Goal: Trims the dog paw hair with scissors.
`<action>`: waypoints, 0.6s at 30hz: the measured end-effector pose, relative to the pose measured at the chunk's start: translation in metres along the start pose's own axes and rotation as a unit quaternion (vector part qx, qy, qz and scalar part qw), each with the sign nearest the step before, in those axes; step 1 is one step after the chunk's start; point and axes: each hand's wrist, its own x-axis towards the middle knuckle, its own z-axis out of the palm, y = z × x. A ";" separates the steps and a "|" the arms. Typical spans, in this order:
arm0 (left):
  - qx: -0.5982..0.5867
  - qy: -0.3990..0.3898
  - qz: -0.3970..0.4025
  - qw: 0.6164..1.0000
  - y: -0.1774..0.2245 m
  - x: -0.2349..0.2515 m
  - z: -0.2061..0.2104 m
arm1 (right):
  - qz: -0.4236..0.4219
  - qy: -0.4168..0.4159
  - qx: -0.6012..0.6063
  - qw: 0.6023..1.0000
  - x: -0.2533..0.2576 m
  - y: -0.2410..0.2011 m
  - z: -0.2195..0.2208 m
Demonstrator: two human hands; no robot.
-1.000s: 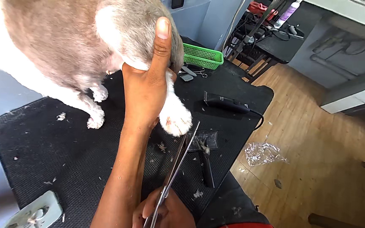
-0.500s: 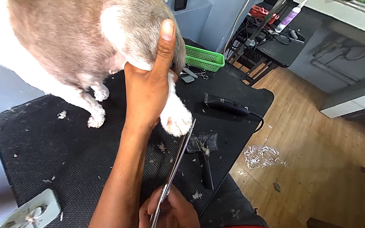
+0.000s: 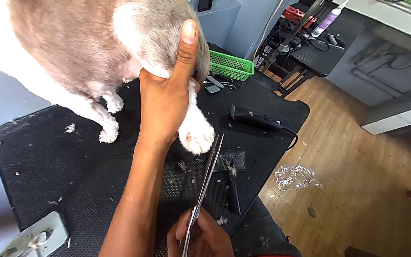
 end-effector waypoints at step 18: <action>0.003 -0.046 -0.028 0.999 0.006 0.000 -0.008 | 0.032 -0.042 -0.035 0.998 0.003 -0.007 -0.010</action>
